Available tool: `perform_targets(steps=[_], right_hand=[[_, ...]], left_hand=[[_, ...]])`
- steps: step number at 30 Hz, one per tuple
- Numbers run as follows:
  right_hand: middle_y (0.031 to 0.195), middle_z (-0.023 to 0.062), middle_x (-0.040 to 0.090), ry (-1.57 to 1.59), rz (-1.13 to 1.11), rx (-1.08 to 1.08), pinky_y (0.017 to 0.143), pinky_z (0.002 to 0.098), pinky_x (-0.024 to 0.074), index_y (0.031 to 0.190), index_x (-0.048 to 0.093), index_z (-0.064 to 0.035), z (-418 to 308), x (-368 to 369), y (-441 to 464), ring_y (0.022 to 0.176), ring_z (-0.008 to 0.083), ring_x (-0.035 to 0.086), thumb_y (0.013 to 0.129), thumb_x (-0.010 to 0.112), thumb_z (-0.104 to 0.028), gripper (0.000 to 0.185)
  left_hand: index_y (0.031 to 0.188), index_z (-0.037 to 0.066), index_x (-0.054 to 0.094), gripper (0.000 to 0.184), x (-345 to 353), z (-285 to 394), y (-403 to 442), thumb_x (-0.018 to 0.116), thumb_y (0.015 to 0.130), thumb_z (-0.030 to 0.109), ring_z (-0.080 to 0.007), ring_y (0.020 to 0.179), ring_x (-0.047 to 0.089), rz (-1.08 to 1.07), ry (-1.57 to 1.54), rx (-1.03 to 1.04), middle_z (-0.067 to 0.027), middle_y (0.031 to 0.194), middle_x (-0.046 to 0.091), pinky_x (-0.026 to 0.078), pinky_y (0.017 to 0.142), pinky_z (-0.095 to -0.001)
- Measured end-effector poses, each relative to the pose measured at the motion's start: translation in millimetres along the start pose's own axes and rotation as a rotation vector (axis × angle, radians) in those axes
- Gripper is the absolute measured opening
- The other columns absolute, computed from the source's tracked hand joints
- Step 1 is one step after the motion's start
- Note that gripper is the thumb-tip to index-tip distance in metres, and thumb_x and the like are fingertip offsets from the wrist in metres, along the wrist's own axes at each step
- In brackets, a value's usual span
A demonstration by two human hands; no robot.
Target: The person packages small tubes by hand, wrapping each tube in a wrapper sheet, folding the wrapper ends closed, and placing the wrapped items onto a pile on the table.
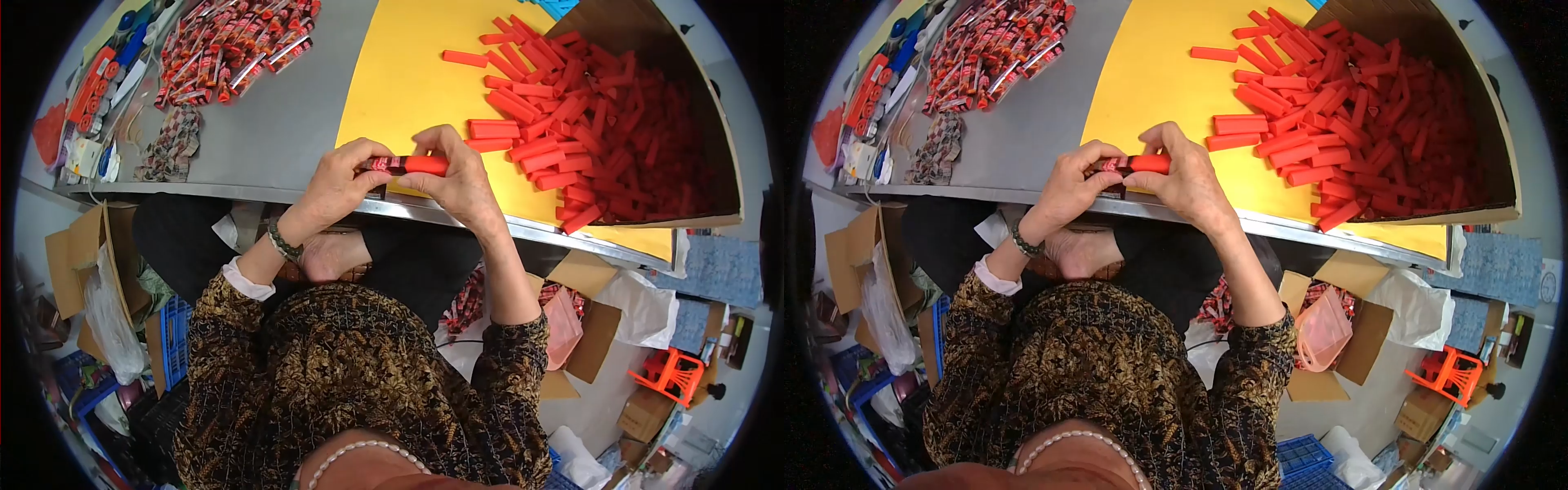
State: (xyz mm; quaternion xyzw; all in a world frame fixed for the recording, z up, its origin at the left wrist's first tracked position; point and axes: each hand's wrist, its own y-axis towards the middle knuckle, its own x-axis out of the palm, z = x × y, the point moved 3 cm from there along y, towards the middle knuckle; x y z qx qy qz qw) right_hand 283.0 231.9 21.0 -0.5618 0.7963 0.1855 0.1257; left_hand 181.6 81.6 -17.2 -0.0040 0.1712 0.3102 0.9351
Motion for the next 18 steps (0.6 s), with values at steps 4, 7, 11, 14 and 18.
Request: perform_targets(steps=[4,7,11,14,18], right_hand=[[0.094,0.0079,0.063,0.304,0.111,-0.054,0.075,0.0291,0.0518,0.110,0.053,0.0004,8.4,-4.7,-5.2,0.079,0.0159,0.063,0.076,0.077,-0.004,0.042],[0.093,0.0084,0.064,0.271,0.105,-0.085,0.075,0.0279,0.0522,0.108,0.053,0.0017,5.2,0.2,-6.5,0.079,0.0132,0.063,0.077,0.077,-0.003,0.040],[0.094,0.0084,0.064,0.229,0.127,-0.138,0.071,0.0275,0.0524,0.109,0.053,0.0005,2.8,9.0,-5.3,0.075,0.0136,0.063,0.075,0.078,-0.003,0.043],[0.099,0.0088,0.064,0.218,0.153,-0.177,0.070,0.0282,0.0527,0.111,0.053,-0.0003,-3.9,10.0,-6.8,0.073,0.0147,0.064,0.073,0.078,-0.003,0.046],[0.102,0.0095,0.063,0.144,0.178,-0.237,0.070,0.0290,0.0526,0.112,0.053,-0.0009,-8.7,9.3,-9.0,0.073,0.0158,0.064,0.072,0.078,-0.002,0.046]], left_hand=[[0.108,-0.001,0.061,0.021,-2.1,-3.3,-2.0,0.064,0.087,0.002,-0.0063,0.087,0.059,-0.016,-0.318,-0.123,-0.0011,0.095,0.064,0.050,0.078,-0.0221],[0.109,-0.001,0.062,0.022,1.8,-5.9,-1.6,0.063,0.088,0.002,-0.0072,0.083,0.060,-0.016,-0.426,-0.113,-0.0018,0.095,0.065,0.052,0.075,-0.0228],[0.112,-0.001,0.061,0.023,4.0,-6.9,-5.6,0.063,0.089,0.004,-0.0073,0.085,0.060,-0.015,-0.545,-0.127,-0.0015,0.095,0.064,0.051,0.078,-0.0231],[0.113,0.000,0.060,0.024,2.0,-12.0,-7.0,0.063,0.090,0.005,-0.0077,0.086,0.060,0.000,-0.619,-0.148,-0.0013,0.095,0.063,0.051,0.079,-0.0238],[0.115,0.000,0.060,0.025,2.8,-17.8,-7.4,0.063,0.091,0.007,-0.0091,0.087,0.061,-0.014,-0.689,-0.164,-0.0010,0.096,0.061,0.052,0.081,-0.0247]])
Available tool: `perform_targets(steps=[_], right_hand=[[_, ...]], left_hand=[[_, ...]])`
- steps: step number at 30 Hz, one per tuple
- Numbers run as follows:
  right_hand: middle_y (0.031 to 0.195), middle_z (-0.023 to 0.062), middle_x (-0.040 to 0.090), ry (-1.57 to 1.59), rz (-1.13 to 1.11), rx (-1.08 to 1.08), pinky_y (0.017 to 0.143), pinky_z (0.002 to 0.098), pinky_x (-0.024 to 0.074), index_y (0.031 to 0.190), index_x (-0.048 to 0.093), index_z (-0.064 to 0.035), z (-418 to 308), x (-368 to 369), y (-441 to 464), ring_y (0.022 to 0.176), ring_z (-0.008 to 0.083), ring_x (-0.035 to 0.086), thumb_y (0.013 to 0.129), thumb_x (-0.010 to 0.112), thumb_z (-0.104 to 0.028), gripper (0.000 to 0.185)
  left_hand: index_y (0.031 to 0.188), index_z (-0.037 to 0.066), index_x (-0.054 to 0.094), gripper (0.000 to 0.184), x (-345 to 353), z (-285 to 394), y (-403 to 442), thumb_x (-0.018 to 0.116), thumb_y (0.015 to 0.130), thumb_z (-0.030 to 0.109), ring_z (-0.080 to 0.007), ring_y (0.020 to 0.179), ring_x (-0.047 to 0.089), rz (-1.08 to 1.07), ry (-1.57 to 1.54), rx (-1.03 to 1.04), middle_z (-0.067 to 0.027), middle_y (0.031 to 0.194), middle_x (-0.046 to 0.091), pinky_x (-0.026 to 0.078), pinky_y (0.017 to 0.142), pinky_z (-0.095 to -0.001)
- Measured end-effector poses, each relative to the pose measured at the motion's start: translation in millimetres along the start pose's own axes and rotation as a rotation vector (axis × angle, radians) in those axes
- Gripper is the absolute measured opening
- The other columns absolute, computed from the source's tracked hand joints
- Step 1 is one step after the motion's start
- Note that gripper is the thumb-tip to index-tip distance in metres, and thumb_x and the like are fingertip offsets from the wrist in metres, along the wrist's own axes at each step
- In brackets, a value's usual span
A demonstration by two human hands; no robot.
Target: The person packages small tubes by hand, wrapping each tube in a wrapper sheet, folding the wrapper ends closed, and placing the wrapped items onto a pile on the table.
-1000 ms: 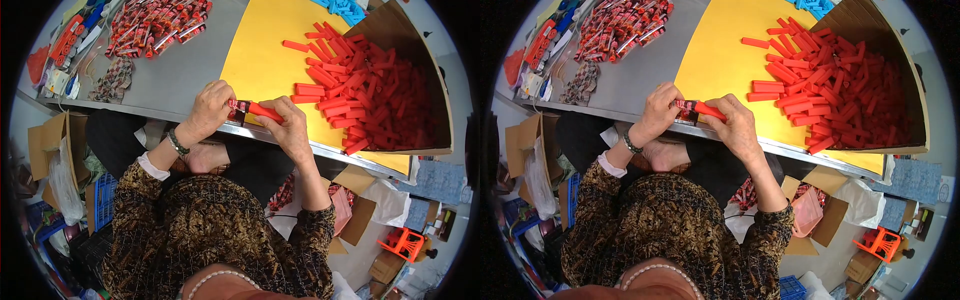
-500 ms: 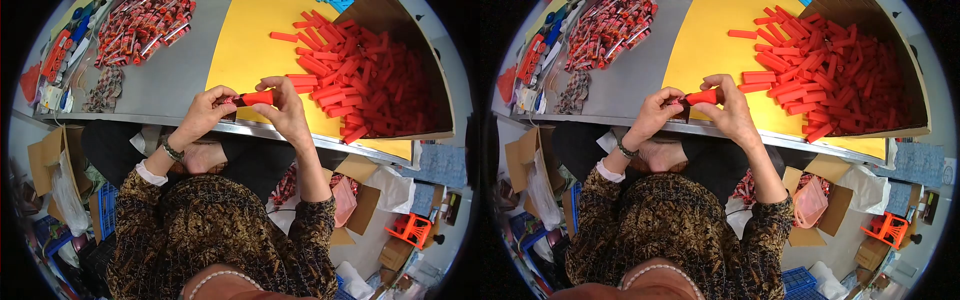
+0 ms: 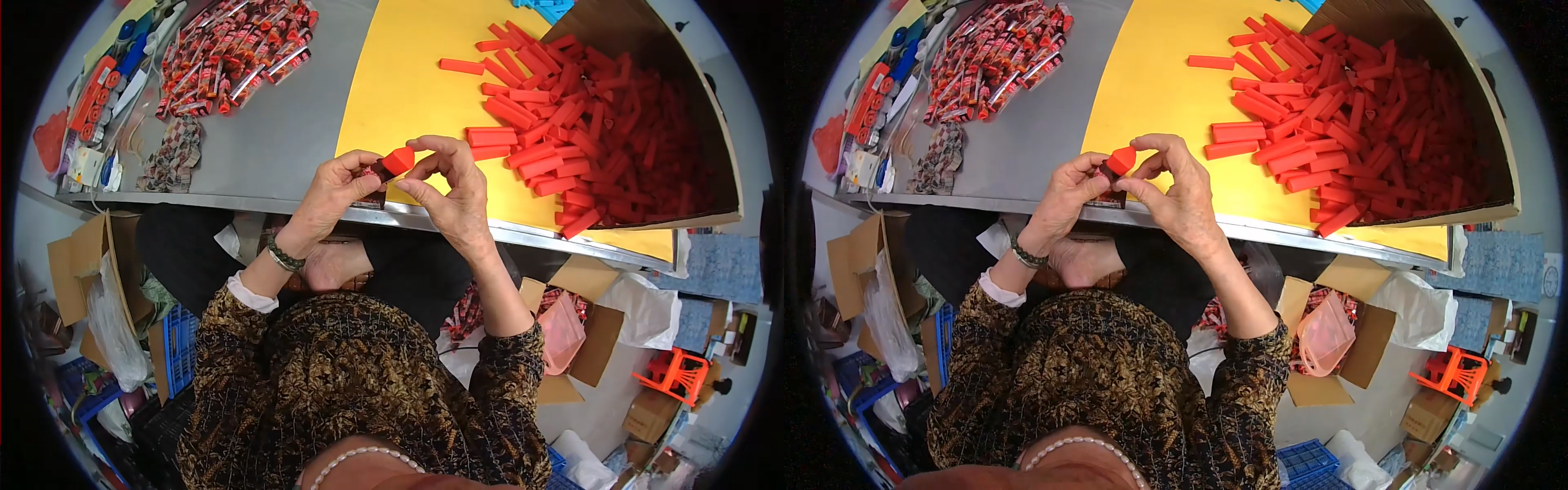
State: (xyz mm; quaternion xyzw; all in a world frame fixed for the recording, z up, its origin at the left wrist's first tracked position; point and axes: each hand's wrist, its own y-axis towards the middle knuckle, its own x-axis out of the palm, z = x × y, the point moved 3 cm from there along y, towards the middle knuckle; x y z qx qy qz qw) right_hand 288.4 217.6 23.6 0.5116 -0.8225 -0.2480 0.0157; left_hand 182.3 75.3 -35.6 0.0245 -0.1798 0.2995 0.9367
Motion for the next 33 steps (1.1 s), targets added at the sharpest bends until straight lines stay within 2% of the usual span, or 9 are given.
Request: perform_targets(steps=[4,9,16,25,28,32,33], right_hand=[[0.103,0.0108,0.062,-0.043,0.018,-0.041,0.069,0.0293,0.0522,0.112,0.054,-0.0018,-3.2,0.7,0.0,0.073,0.0171,0.064,0.071,0.079,-0.002,0.048],[0.099,0.0128,0.063,-0.197,0.022,-0.187,0.071,0.0319,0.0535,0.107,0.057,-0.0015,-11.9,1.1,1.6,0.078,0.0219,0.066,0.072,0.077,-0.001,0.040],[0.097,0.0153,0.067,-0.291,0.054,-0.237,0.075,0.0347,0.0547,0.103,0.061,-0.0014,-5.7,6.0,-3.8,0.088,0.0291,0.067,0.074,0.076,-0.002,0.032],[0.098,0.0160,0.068,-0.274,0.101,-0.197,0.074,0.0327,0.0553,0.099,0.063,0.0004,3.2,14.3,-7.9,0.089,0.0272,0.068,0.077,0.074,-0.001,0.025],[0.098,0.0161,0.068,-0.182,0.113,-0.052,0.075,0.0323,0.0548,0.097,0.064,0.0018,1.5,16.6,-7.2,0.090,0.0264,0.068,0.078,0.073,-0.001,0.021],[0.097,0.0157,0.068,-0.186,0.114,-0.115,0.080,0.0326,0.0531,0.095,0.066,0.0024,7.1,19.5,-3.1,0.090,0.0259,0.068,0.079,0.072,0.001,0.017],[0.098,0.0153,0.068,-0.175,0.108,-0.093,0.080,0.0321,0.0530,0.095,0.066,0.0022,8.7,20.5,-2.6,0.090,0.0250,0.068,0.079,0.071,0.001,0.017]], left_hand=[[0.116,0.001,0.059,0.026,0.3,-1.5,0.2,0.063,0.091,0.007,-0.0096,0.087,0.061,-0.007,0.003,0.011,-0.0011,0.096,0.061,0.052,0.082,-0.0249],[0.115,0.001,0.060,0.026,3.4,1.1,0.4,0.064,0.091,0.007,-0.0082,0.086,0.060,-0.020,-0.015,0.029,-0.0020,0.096,0.062,0.052,0.081,-0.0234],[0.113,0.000,0.062,0.026,11.7,10.5,-7.8,0.067,0.089,0.008,-0.0057,0.077,0.059,0.081,0.017,0.103,-0.0013,0.091,0.064,0.051,0.071,-0.0197],[0.112,0.000,0.063,0.024,10.1,2.6,-6.0,0.067,0.089,0.009,-0.0053,0.076,0.058,0.094,-0.031,0.117,-0.0007,0.091,0.064,0.050,0.069,-0.0192],[0.112,0.001,0.063,0.024,8.6,3.3,-6.3,0.066,0.090,0.009,-0.0049,0.077,0.058,0.098,-0.033,0.101,-0.0003,0.091,0.064,0.050,0.069,-0.0190],[0.111,0.001,0.064,0.023,11.7,10.3,-7.6,0.066,0.091,0.013,-0.0030,0.075,0.058,0.140,0.008,0.078,0.0013,0.089,0.064,0.050,0.068,-0.0184],[0.111,0.001,0.063,0.022,9.7,11.3,-7.7,0.064,0.091,0.010,-0.0036,0.075,0.058,0.131,0.022,0.071,0.0010,0.090,0.064,0.050,0.069,-0.0189]])
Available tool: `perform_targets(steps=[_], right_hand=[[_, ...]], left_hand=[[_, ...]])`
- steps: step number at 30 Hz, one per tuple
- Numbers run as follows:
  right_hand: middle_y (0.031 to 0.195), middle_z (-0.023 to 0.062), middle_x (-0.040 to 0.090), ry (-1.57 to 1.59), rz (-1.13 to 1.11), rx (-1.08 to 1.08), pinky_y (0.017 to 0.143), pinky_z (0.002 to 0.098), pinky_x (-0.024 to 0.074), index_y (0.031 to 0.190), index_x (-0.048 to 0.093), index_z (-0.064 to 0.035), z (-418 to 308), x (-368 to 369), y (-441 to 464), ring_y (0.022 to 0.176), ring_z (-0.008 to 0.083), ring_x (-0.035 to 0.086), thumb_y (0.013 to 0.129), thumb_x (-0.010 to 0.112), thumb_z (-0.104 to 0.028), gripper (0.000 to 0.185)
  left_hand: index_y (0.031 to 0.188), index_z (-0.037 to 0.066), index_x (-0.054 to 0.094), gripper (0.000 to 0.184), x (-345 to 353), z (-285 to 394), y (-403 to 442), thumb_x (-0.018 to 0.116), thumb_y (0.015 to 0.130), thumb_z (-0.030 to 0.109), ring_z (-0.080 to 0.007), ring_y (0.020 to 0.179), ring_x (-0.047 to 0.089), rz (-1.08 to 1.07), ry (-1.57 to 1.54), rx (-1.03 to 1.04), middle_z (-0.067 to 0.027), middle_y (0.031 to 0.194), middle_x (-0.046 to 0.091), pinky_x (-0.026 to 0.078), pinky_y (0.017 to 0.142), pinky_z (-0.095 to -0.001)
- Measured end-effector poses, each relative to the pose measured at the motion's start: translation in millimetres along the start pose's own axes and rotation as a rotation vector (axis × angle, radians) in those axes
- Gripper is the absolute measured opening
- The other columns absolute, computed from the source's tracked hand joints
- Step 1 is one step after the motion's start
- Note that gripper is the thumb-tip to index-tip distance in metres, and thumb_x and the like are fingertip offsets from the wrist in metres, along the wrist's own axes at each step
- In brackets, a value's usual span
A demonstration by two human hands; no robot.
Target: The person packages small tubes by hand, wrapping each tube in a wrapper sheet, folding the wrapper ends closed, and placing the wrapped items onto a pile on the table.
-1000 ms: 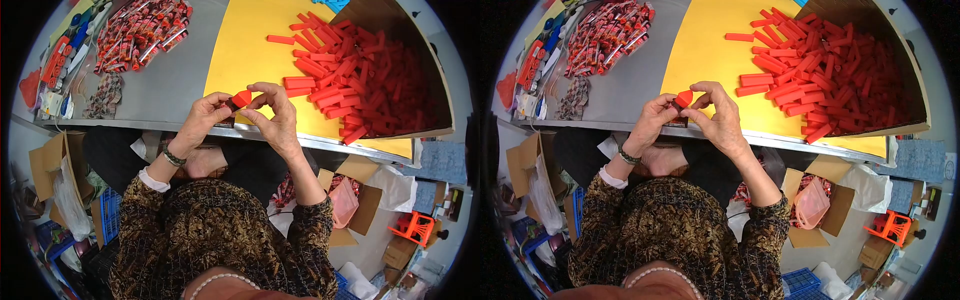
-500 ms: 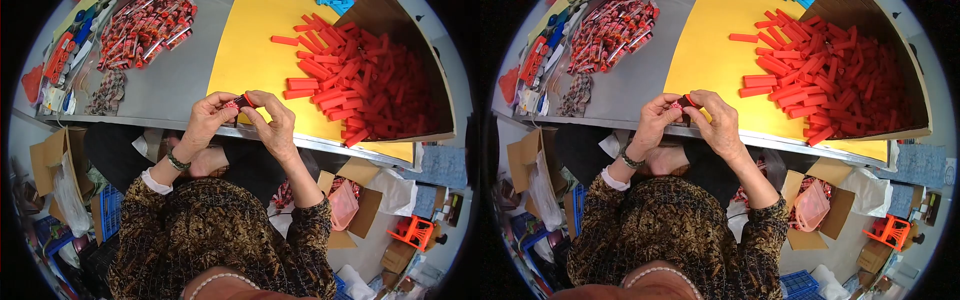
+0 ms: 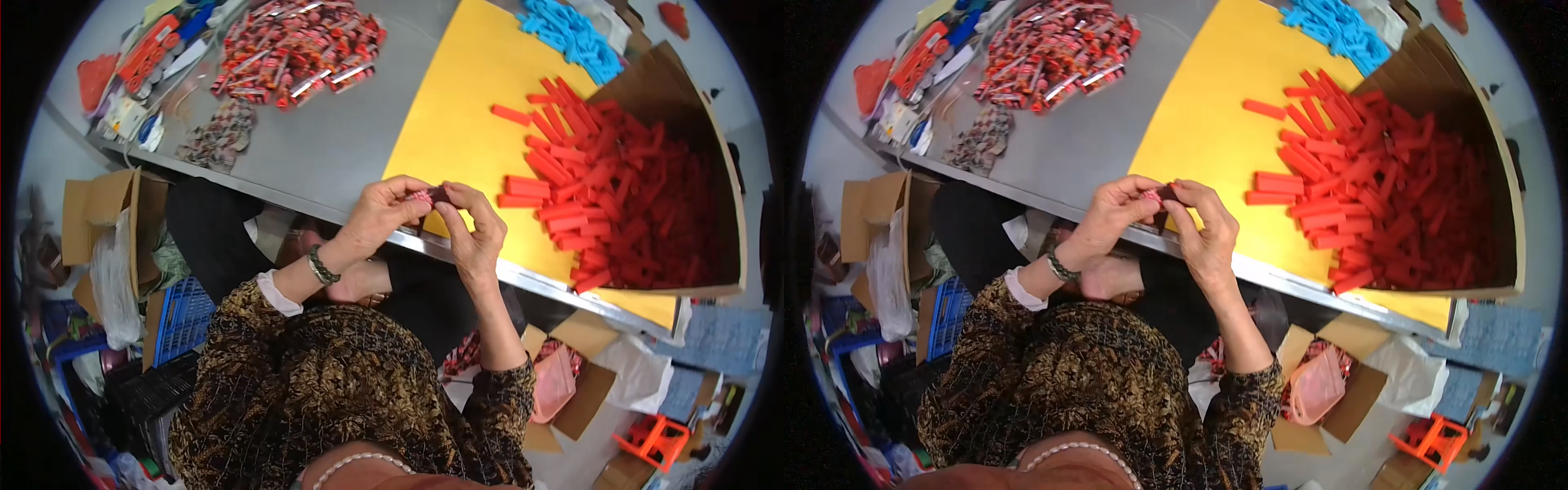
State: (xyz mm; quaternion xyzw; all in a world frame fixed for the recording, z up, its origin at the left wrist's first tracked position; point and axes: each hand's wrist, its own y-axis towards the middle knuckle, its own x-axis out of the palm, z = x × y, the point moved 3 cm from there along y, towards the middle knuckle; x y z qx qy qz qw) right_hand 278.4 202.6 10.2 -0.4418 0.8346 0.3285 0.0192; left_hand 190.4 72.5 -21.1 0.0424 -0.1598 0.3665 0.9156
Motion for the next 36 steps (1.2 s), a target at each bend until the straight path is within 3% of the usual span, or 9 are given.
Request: perform_targets(steps=[8,11,15,18,19,21,28,32,36], right_hand=[[0.100,0.0144,0.068,0.109,-0.021,0.108,0.078,0.0293,0.0527,0.097,0.067,0.0024,12.4,19.5,2.4,0.086,0.0204,0.067,0.081,0.069,0.001,0.017],[0.100,0.0150,0.068,0.079,-0.114,0.209,0.073,0.0314,0.0532,0.110,0.062,0.0012,12.9,26.1,6.1,0.082,0.0212,0.068,0.080,0.070,-0.001,0.031],[0.102,0.0155,0.067,-0.017,-0.163,0.161,0.073,0.0328,0.0526,0.112,0.061,0.0003,19.8,16.5,4.2,0.079,0.0231,0.068,0.082,0.070,-0.007,0.032],[0.099,0.0148,0.068,-0.043,-0.199,0.216,0.071,0.0328,0.0530,0.107,0.063,0.0005,25.5,4.5,1.1,0.078,0.0239,0.068,0.082,0.071,-0.008,0.027],[0.098,0.0147,0.068,-0.067,-0.201,0.220,0.070,0.0328,0.0531,0.105,0.064,0.0005,25.9,-0.2,1.5,0.077,0.0243,0.068,0.082,0.070,-0.009,0.025],[0.095,0.0145,0.069,-0.115,-0.202,0.260,0.069,0.0327,0.0533,0.101,0.065,0.0005,29.9,-9.5,0.3,0.076,0.0252,0.068,0.083,0.070,-0.009,0.021],[0.090,0.0163,0.066,-0.509,-0.088,0.108,0.069,0.0375,0.0511,0.101,0.066,-0.0010,75.7,-67.9,28.5,0.079,0.0311,0.064,0.080,0.067,-0.005,0.022],[0.107,0.0102,0.066,-0.916,-0.240,0.009,0.083,0.0383,0.0493,0.106,0.066,-0.0053,92.4,-110.6,43.3,0.098,0.0310,0.060,0.079,0.067,-0.006,0.027],[0.111,0.0094,0.064,-0.914,-0.374,-0.001,0.090,0.0386,0.0463,0.108,0.066,-0.0071,103.2,-117.9,45.5,0.107,0.0304,0.055,0.078,0.067,-0.008,0.030]], left_hand=[[0.110,0.000,0.063,0.022,-18.8,-2.4,2.2,0.064,0.091,0.011,-0.0040,0.074,0.057,0.011,0.007,-0.004,0.0001,0.089,0.064,0.049,0.066,-0.0187],[0.109,0.001,0.064,0.022,-33.8,2.5,12.9,0.065,0.091,0.013,-0.0048,0.077,0.058,0.058,0.069,-0.012,0.0002,0.092,0.064,0.049,0.070,-0.0195],[0.108,0.003,0.065,0.026,-104.1,60.3,72.4,0.069,0.085,0.015,-0.0091,0.081,0.059,0.228,0.774,0.358,-0.0030,0.088,0.066,0.049,0.073,-0.0251],[0.115,0.002,0.060,0.040,-144.6,139.9,110.3,0.070,0.082,0.022,-0.0250,0.077,0.064,0.622,1.043,0.633,-0.0140,0.090,0.068,0.050,0.069,-0.0338],[0.116,0.004,0.060,0.041,-139.5,165.0,105.5,0.070,0.082,0.023,-0.0284,0.087,0.064,0.704,1.251,0.531,-0.0149,0.097,0.067,0.049,0.073,-0.0371],[0.105,0.005,0.063,0.031,-132.1,162.2,99.5,0.069,0.081,0.022,-0.0316,0.094,0.060,0.737,1.326,0.917,-0.0144,0.099,0.066,0.047,0.079,-0.0394],[0.092,0.002,0.062,0.023,-52.9,21.7,32.1,0.070,0.072,0.010,-0.0337,0.090,0.055,-0.182,1.185,0.504,-0.0132,0.092,0.060,0.044,0.081,-0.0410],[0.085,0.004,0.060,0.020,-26.9,2.5,18.5,0.072,0.071,0.009,-0.0324,0.085,0.054,-0.227,1.153,0.488,-0.0116,0.078,0.054,0.042,0.081,-0.0413],[0.080,0.004,0.061,0.018,-28.7,0.4,26.9,0.074,0.070,0.011,-0.0308,0.082,0.056,-0.284,1.154,0.289,-0.0100,0.076,0.057,0.044,0.076,-0.0400]])
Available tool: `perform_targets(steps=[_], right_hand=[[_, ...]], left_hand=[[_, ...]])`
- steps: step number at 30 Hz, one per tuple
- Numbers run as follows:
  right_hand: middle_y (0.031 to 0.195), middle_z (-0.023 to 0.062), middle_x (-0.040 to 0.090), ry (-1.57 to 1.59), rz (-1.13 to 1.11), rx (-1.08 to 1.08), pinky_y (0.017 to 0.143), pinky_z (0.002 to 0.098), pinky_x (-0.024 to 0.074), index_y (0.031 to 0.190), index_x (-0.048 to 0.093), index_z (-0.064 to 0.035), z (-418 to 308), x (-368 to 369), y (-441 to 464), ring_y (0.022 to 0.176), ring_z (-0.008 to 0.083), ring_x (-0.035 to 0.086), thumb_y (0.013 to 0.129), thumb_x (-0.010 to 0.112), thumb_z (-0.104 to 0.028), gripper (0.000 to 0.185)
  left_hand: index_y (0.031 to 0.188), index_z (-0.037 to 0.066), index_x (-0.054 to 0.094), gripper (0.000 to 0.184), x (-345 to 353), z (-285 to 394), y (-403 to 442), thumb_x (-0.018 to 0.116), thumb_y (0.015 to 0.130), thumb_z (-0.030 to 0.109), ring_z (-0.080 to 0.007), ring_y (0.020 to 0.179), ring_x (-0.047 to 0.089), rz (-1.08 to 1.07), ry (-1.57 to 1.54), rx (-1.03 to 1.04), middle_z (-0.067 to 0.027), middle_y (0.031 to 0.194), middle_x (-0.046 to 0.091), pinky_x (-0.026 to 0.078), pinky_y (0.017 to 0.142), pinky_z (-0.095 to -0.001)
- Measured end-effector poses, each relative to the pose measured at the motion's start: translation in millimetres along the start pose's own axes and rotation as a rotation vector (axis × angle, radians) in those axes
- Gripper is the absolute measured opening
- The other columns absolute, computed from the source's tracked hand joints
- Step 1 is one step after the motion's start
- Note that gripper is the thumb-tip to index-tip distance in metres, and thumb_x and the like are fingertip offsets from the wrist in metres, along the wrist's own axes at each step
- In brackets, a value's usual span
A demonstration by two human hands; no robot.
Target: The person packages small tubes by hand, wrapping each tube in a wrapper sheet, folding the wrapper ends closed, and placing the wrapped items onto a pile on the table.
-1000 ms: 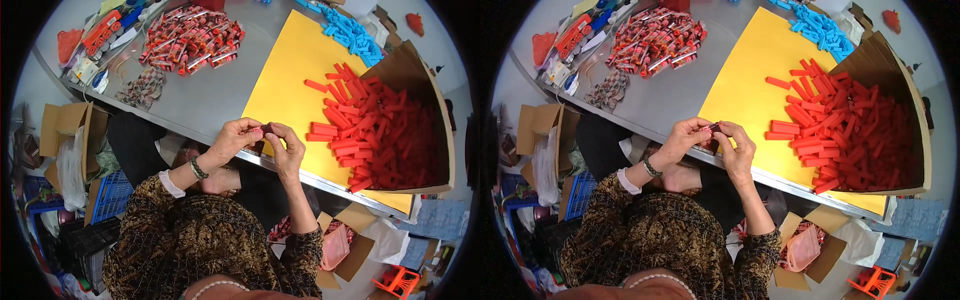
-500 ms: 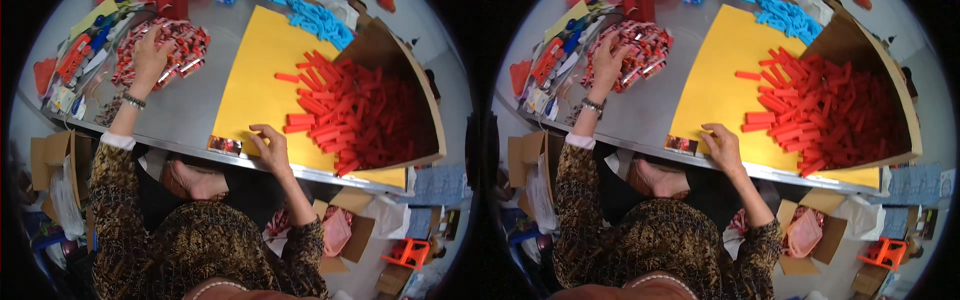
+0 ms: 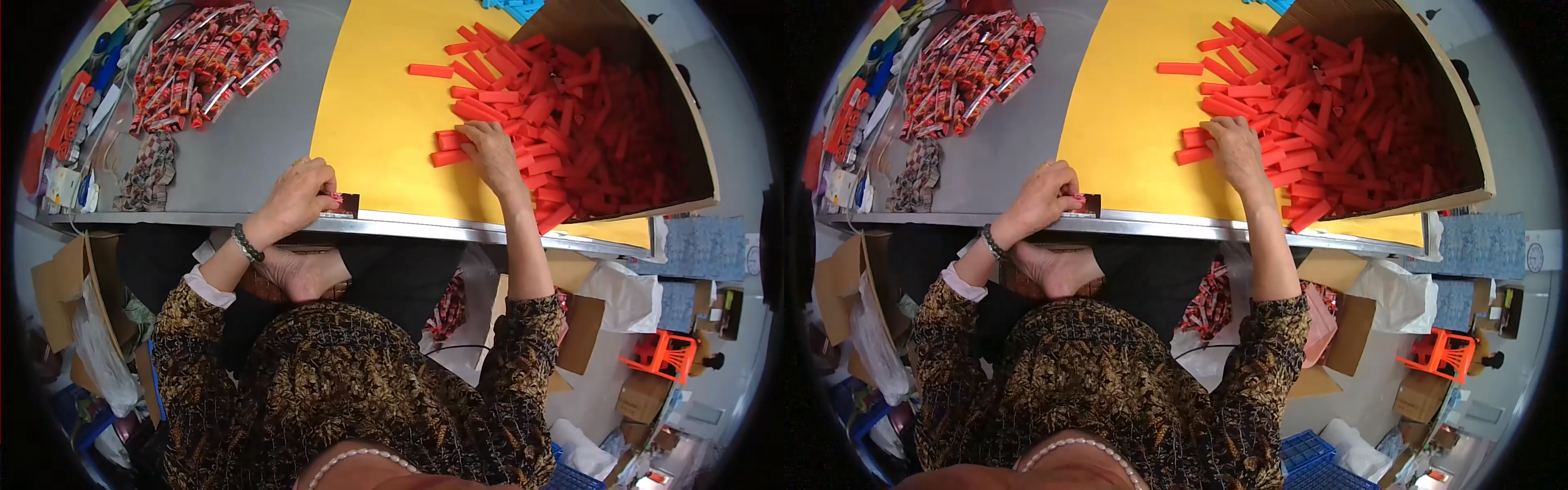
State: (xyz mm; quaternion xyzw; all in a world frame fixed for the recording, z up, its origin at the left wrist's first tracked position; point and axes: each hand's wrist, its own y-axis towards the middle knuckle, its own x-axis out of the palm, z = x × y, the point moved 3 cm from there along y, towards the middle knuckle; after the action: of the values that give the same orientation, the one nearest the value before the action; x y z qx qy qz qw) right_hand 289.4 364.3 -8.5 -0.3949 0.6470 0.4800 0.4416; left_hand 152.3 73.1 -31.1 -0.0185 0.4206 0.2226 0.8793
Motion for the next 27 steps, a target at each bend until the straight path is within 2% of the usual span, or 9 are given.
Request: perform_targets(steps=[2,5,8,11,14,17,23,26,27], right_hand=[[0.107,0.0093,0.064,-0.011,-0.029,-0.007,0.088,0.0380,0.0470,0.109,0.066,-0.0076,-3.3,-4.3,4.6,0.104,0.0305,0.056,0.078,0.068,-0.009,0.031],[0.104,0.0088,0.064,-0.109,-0.088,-0.059,0.086,0.0384,0.0473,0.109,0.066,-0.0090,-5.2,-3.7,10.7,0.102,0.0289,0.056,0.078,0.068,-0.013,0.031],[0.105,0.0074,0.062,-0.103,-0.123,-0.110,0.086,0.0387,0.0468,0.104,0.066,-0.0090,-8.1,5.0,11.6,0.102,0.0270,0.055,0.078,0.069,-0.017,0.027],[0.107,0.0062,0.060,-0.101,-0.053,-0.158,0.085,0.0389,0.0468,0.099,0.064,-0.0087,-18.9,14.3,4.4,0.103,0.0261,0.055,0.077,0.071,-0.019,0.026],[0.103,0.0058,0.059,-0.132,0.108,-0.244,0.081,0.0396,0.0477,0.096,0.062,-0.0080,-30.9,12.8,1.2,0.100,0.0262,0.056,0.075,0.072,-0.019,0.026],[0.099,0.0062,0.058,-0.155,-0.003,-0.166,0.078,0.0408,0.0480,0.094,0.061,-0.0077,-38.8,5.3,7.4,0.096,0.0269,0.056,0.073,0.074,-0.018,0.027],[0.088,0.0060,0.059,-0.194,0.001,-0.211,0.072,0.0387,0.0492,0.092,0.060,-0.0077,-34.8,18.9,18.9,0.089,0.0267,0.058,0.071,0.073,-0.013,0.025],[0.085,0.0056,0.061,-0.043,0.055,-0.183,0.071,0.0378,0.0498,0.090,0.062,-0.0078,-42.1,13.7,16.4,0.087,0.0264,0.059,0.071,0.071,-0.011,0.022],[0.086,0.0057,0.062,-0.034,0.047,-0.173,0.071,0.0378,0.0499,0.090,0.062,-0.0077,-46.5,12.9,15.6,0.088,0.0265,0.059,0.071,0.071,-0.011,0.021]], left_hand=[[0.076,0.004,0.062,0.018,1.9,-5.2,2.1,0.075,0.069,0.014,-0.0305,0.082,0.058,-0.065,-0.034,-0.123,-0.0099,0.077,0.060,0.045,0.075,-0.0398],[0.072,0.004,0.062,0.017,6.5,-15.5,2.2,0.075,0.068,0.013,-0.0299,0.080,0.060,0.009,-0.125,-0.094,-0.0104,0.073,0.062,0.046,0.072,-0.0399],[0.074,0.004,0.063,0.013,2.5,-13.8,1.8,0.074,0.069,0.010,-0.0297,0.081,0.061,0.071,-0.073,-0.048,-0.0110,0.076,0.062,0.047,0.073,-0.0395],[0.076,0.004,0.063,0.010,3.5,-9.2,0.0,0.072,0.071,0.007,-0.0298,0.082,0.059,0.194,0.090,0.072,-0.0098,0.077,0.061,0.045,0.075,-0.0402],[0.080,0.004,0.064,0.010,-3.3,6.8,0.0,0.070,0.072,0.007,-0.0298,0.084,0.057,0.237,0.284,0.145,-0.0090,0.079,0.059,0.044,0.077,-0.0412],[0.084,0.005,0.063,0.013,3.8,-3.8,-0.3,0.070,0.073,0.007,-0.0298,0.086,0.056,0.183,0.287,0.112,-0.0087,0.080,0.057,0.043,0.078,-0.0420],[0.080,0.003,0.067,0.008,-2.0,-1.4,0.5,0.068,0.078,0.010,-0.0308,0.085,0.058,0.205,0.112,0.044,-0.0098,0.080,0.060,0.044,0.079,-0.0423],[0.082,0.000,0.068,0.011,-12.6,2.6,0.2,0.066,0.081,0.012,-0.0322,0.082,0.062,0.220,0.001,-0.064,-0.0120,0.083,0.066,0.048,0.075,-0.0400],[0.085,0.000,0.068,0.011,-13.4,0.5,-0.4,0.066,0.082,0.010,-0.0271,0.078,0.063,0.202,-0.071,-0.114,-0.0112,0.082,0.067,0.048,0.071,-0.0365]])
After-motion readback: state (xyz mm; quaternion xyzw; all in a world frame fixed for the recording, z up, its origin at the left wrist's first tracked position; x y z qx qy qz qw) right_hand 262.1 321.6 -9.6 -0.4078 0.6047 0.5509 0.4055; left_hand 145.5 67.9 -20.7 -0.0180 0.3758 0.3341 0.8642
